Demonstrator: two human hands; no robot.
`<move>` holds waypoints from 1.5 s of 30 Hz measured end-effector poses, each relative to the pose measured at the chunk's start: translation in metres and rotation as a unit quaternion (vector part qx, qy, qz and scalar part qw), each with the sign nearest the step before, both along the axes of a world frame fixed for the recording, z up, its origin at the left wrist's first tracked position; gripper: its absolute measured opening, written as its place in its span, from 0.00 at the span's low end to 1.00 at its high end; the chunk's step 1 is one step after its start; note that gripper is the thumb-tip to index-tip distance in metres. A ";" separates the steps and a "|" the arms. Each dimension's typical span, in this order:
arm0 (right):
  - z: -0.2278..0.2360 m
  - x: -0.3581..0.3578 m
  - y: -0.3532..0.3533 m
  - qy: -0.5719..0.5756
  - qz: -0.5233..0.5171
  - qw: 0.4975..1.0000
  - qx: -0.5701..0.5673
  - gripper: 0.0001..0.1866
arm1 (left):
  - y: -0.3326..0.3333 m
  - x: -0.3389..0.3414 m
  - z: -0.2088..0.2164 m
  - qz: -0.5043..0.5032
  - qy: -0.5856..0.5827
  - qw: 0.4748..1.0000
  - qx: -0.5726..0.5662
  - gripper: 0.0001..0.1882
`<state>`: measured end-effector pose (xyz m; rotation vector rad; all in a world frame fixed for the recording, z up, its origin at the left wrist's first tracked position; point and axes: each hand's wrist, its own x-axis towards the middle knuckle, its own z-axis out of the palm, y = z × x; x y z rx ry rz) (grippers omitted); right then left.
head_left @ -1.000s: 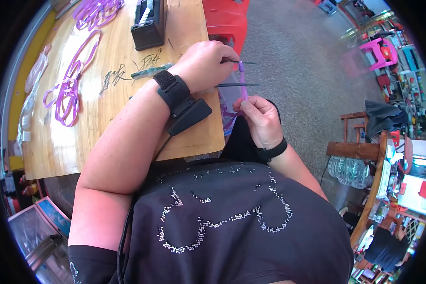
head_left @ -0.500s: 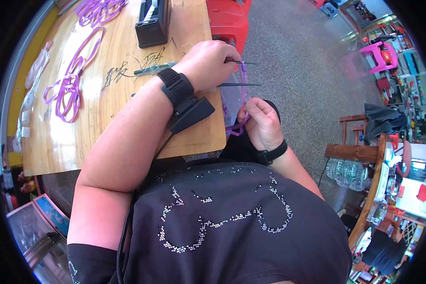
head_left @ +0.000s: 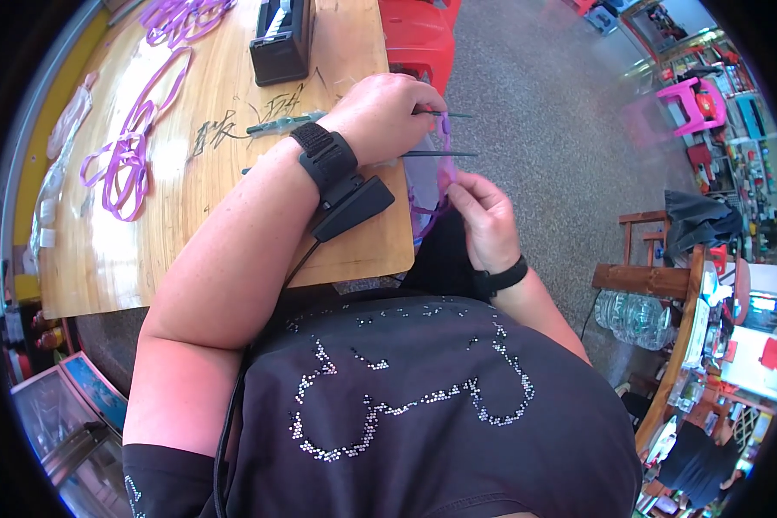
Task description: The person wraps a purple ribbon around two sticks, secures it with tape from a dispenser, and then repeats the process with another ribbon.
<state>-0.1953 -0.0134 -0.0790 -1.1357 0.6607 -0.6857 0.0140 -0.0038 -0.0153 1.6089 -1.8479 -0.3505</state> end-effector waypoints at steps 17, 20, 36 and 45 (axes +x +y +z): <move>-0.012 0.052 -0.043 -0.147 -0.029 0.988 0.032 0.11 | 0.000 -0.002 0.002 0.007 -0.025 1.000 0.005 0.11; -0.017 0.051 -0.045 -0.138 -0.025 0.990 0.007 0.09 | -0.001 -0.001 0.003 0.001 -0.025 1.000 0.001 0.11; -0.016 0.054 -0.048 -0.137 -0.014 0.990 -0.032 0.03 | -0.001 -0.001 0.003 -0.001 -0.019 1.000 -0.002 0.11; -0.008 0.042 -0.026 -0.108 -0.069 0.992 0.009 0.08 | -0.003 0.003 -0.003 -0.004 -0.036 0.999 -0.014 0.12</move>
